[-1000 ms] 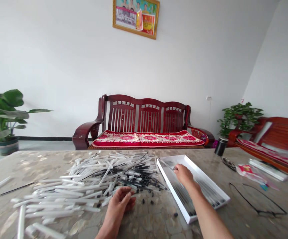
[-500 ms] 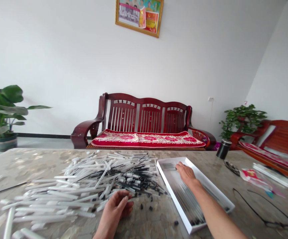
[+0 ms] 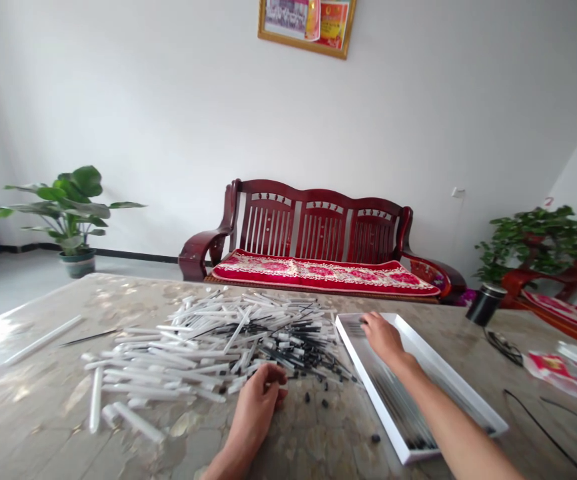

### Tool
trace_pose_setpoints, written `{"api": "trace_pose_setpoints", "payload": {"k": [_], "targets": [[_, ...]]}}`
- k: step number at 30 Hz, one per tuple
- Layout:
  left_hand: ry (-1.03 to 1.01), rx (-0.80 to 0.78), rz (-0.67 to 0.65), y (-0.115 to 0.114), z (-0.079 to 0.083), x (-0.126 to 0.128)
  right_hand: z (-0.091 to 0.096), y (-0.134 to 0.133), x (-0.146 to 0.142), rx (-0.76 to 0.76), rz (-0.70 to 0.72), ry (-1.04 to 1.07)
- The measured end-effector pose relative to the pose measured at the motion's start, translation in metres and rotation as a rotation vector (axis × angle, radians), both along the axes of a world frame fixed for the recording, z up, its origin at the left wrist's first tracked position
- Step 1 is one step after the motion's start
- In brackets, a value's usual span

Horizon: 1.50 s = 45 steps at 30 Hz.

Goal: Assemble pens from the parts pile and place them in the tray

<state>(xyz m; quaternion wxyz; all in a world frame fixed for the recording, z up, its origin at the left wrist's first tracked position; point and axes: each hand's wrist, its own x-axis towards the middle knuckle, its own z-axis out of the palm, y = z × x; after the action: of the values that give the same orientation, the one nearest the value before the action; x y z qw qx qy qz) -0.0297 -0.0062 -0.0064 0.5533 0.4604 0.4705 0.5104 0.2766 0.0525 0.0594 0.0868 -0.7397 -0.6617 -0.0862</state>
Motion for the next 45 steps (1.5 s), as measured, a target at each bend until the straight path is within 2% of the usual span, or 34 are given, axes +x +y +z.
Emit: {"api": "trace_pose_setpoints", "payload": {"k": [2, 5, 8, 12, 14, 17, 20, 27, 34, 40, 45], "targets": [[0.141, 0.080, -0.024, -0.004, 0.003, -0.001, 0.007, -0.009, -0.031, 0.030, 0.087, 0.037], [0.386, 0.204, -0.048, -0.011, 0.007, -0.003, 0.005, -0.025, -0.080, 0.014, 0.333, 0.160], [0.606, 0.269, -0.104, -0.017, 0.010, -0.004, -0.010, -0.034, -0.120, -0.027, 0.368, 0.216], [0.873, 0.343, -0.259, -0.023, 0.013, -0.004, -0.026, -0.032, -0.156, -0.069, 0.398, 0.321], [0.999, 0.342, -0.320, -0.025, 0.013, -0.003, -0.027, -0.027, -0.172, -0.103, 0.465, 0.346], [1.100, 0.302, -0.315, -0.026, 0.014, -0.001, -0.022, -0.018, -0.192, -0.166, 0.525, 0.291], [1.134, 0.272, -0.298, -0.025, 0.013, -0.001, -0.015, -0.010, -0.204, -0.201, 0.513, 0.198], [1.116, 0.339, -0.295, -0.026, 0.011, 0.000, -0.010, -0.005, -0.215, -0.288, 0.462, 0.027], [1.123, 0.331, -0.289, -0.026, 0.010, 0.000, -0.005, -0.010, -0.213, -0.256, 0.385, -0.022], [1.116, 0.269, -0.296, -0.026, 0.012, 0.000, -0.006, -0.001, -0.219, -0.165, 0.350, -0.022], [1.056, 0.296, -0.284, -0.027, 0.015, -0.002, -0.008, 0.005, -0.229, -0.201, 0.302, -0.054]]}}
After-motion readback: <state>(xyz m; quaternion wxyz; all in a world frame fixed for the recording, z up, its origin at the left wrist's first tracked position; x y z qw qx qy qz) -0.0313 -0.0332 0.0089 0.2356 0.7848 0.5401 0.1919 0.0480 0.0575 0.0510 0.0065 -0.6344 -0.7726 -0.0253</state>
